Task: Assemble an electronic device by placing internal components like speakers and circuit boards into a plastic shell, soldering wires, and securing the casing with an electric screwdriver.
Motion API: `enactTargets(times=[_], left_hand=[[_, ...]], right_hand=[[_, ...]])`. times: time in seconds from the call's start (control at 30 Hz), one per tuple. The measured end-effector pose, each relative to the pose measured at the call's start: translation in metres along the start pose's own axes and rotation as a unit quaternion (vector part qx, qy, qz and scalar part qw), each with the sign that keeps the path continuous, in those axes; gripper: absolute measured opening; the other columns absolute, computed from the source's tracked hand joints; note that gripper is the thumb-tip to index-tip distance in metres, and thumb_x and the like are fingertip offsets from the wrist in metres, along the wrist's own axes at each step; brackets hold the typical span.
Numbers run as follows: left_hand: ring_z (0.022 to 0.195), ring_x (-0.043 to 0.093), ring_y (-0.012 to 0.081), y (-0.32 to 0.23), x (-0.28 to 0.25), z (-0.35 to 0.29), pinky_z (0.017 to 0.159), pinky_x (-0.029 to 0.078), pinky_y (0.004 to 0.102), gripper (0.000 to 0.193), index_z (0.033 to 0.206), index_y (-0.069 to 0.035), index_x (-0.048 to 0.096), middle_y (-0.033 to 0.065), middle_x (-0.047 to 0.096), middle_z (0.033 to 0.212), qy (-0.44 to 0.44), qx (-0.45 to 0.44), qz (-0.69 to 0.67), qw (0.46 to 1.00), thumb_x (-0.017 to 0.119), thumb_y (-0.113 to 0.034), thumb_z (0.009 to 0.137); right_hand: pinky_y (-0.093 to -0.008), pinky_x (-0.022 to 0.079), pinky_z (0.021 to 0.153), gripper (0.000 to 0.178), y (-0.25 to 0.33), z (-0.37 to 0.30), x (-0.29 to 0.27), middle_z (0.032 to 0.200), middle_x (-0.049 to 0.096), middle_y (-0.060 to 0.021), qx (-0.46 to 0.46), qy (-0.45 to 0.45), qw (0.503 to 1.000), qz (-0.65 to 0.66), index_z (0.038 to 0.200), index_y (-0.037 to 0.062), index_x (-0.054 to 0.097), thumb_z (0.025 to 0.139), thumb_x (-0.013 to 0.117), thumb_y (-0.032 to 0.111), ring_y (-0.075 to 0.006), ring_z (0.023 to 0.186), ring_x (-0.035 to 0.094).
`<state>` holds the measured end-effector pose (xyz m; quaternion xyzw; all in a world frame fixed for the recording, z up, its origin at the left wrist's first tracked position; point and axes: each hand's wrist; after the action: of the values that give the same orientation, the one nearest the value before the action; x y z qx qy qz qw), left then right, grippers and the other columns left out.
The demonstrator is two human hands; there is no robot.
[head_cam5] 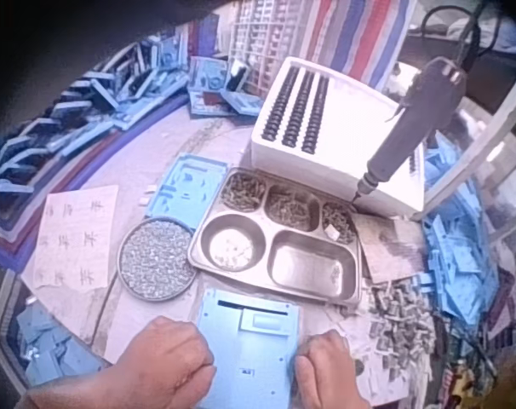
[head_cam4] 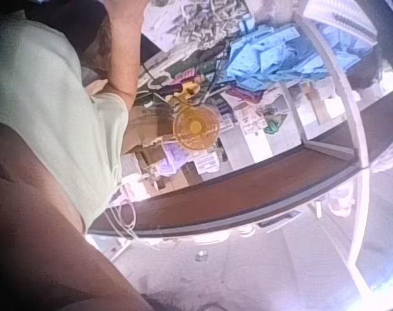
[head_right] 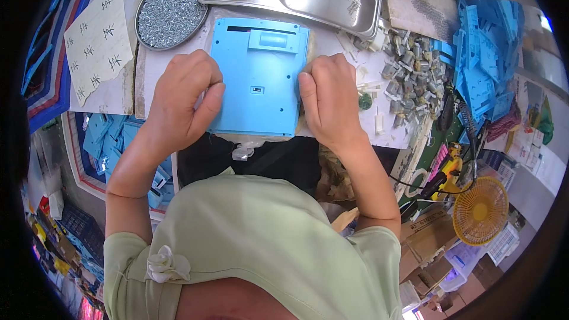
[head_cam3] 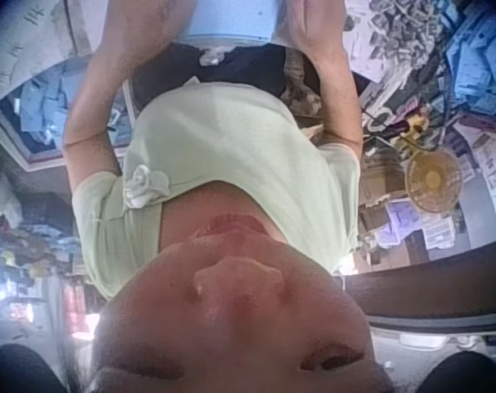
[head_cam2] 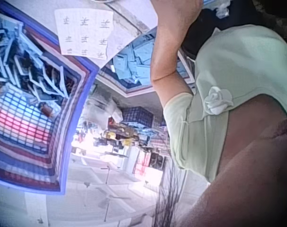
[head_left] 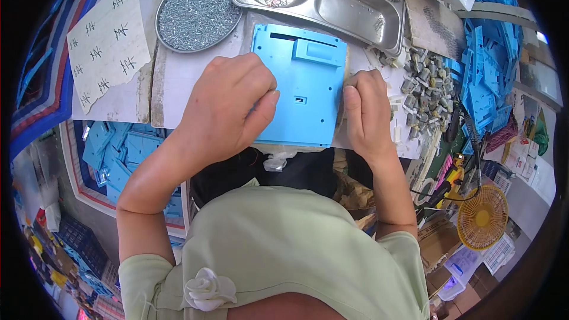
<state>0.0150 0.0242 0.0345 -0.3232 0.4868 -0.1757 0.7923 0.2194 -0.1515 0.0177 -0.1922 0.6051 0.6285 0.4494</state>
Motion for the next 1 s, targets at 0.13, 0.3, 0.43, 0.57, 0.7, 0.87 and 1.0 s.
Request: enactTargets(times=[0.13, 0.3, 0.43, 0.57, 0.7, 0.87, 1.0], left_hand=[[0.078, 0.055, 0.0295, -0.005, 0.003, -0.003, 0.074, 0.040, 0.0382, 0.010, 0.089, -0.004, 0.057, 0.0095, 0.056, 0.085, 0.003, 0.007, 0.000, 1.000, 0.065, -0.002, 0.083], [0.078, 0.056, 0.0298, -0.002, 0.005, -0.008, 0.075, 0.041, 0.0385, 0.013, 0.088, -0.004, 0.057, 0.0098, 0.057, 0.084, 0.000, -0.001, -0.005, 1.000, 0.066, -0.001, 0.080], [0.078, 0.057, 0.0299, 0.000, -0.001, -0.013, 0.076, 0.041, 0.0389, 0.014, 0.088, -0.004, 0.057, 0.0100, 0.057, 0.084, -0.007, -0.003, -0.004, 1.000, 0.067, 0.000, 0.078], [0.079, 0.058, 0.0302, 0.003, -0.005, -0.016, 0.077, 0.042, 0.0397, 0.014, 0.088, -0.004, 0.058, 0.0103, 0.057, 0.085, 0.000, -0.003, -0.001, 1.000, 0.067, 0.001, 0.078], [0.080, 0.058, 0.0307, 0.005, -0.002, -0.016, 0.078, 0.043, 0.0401, 0.014, 0.088, -0.004, 0.059, 0.0108, 0.058, 0.085, 0.000, -0.002, -0.008, 1.000, 0.068, 0.000, 0.078], [0.079, 0.057, 0.0307, 0.006, -0.005, -0.014, 0.078, 0.043, 0.0400, 0.013, 0.087, -0.004, 0.058, 0.0109, 0.058, 0.085, -0.003, -0.003, 0.003, 1.000, 0.068, 0.000, 0.079], [0.076, 0.055, 0.0306, 0.008, -0.007, -0.019, 0.076, 0.042, 0.0397, 0.012, 0.084, -0.004, 0.055, 0.0107, 0.056, 0.082, -0.007, -0.009, -0.001, 1.000, 0.066, 0.000, 0.080]], right_hand=[[-0.0416, 0.040, 0.077, 0.017, 0.002, -0.005, 0.000, 0.086, 0.054, -0.0114, 0.086, -0.019, 0.980, 0.177, 0.091, 0.0034, 0.055, 0.100, 0.058, 0.018, -0.0314, 0.083, 0.049], [-0.0400, 0.040, 0.077, 0.016, -0.005, 0.005, -0.001, 0.082, 0.056, -0.0089, -0.010, 0.020, 0.996, 0.089, 0.087, 0.0056, 0.057, 0.093, 0.068, 0.016, -0.0300, 0.084, 0.050], [-0.0407, 0.041, 0.078, 0.022, -0.005, 0.017, -0.012, 0.081, 0.058, -0.0070, -0.097, 0.052, 0.993, -0.037, 0.085, 0.0070, 0.058, 0.082, 0.078, 0.014, -0.0301, 0.082, 0.052], [-0.0423, 0.041, 0.080, 0.025, -0.005, 0.023, -0.017, 0.083, 0.060, -0.0069, -0.118, 0.072, 0.989, -0.059, 0.085, 0.0080, 0.058, 0.078, 0.081, 0.014, -0.0301, 0.082, 0.053], [-0.0435, 0.042, 0.084, 0.026, 0.000, 0.038, -0.014, 0.082, 0.060, -0.0062, -0.144, 0.066, 0.985, -0.067, 0.084, 0.0086, 0.057, 0.078, 0.082, 0.017, -0.0294, 0.082, 0.053], [-0.0460, 0.041, 0.088, 0.028, 0.006, 0.049, -0.010, 0.077, 0.060, -0.0048, -0.175, 0.070, 0.975, -0.115, 0.083, 0.0089, 0.057, 0.078, 0.082, 0.021, -0.0287, 0.082, 0.054], [-0.0465, 0.040, 0.090, 0.026, -0.001, 0.036, -0.015, 0.077, 0.059, -0.0049, -0.155, 0.038, 0.978, -0.134, 0.083, 0.0089, 0.058, 0.082, 0.080, 0.023, -0.0283, 0.081, 0.054]])
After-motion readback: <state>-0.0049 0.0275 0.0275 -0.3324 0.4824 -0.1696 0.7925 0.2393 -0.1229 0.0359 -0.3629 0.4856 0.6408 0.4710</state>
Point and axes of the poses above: each hand's wrist, its own z-axis towards the middle knuckle, its own x-axis out of the palm, y = z × x
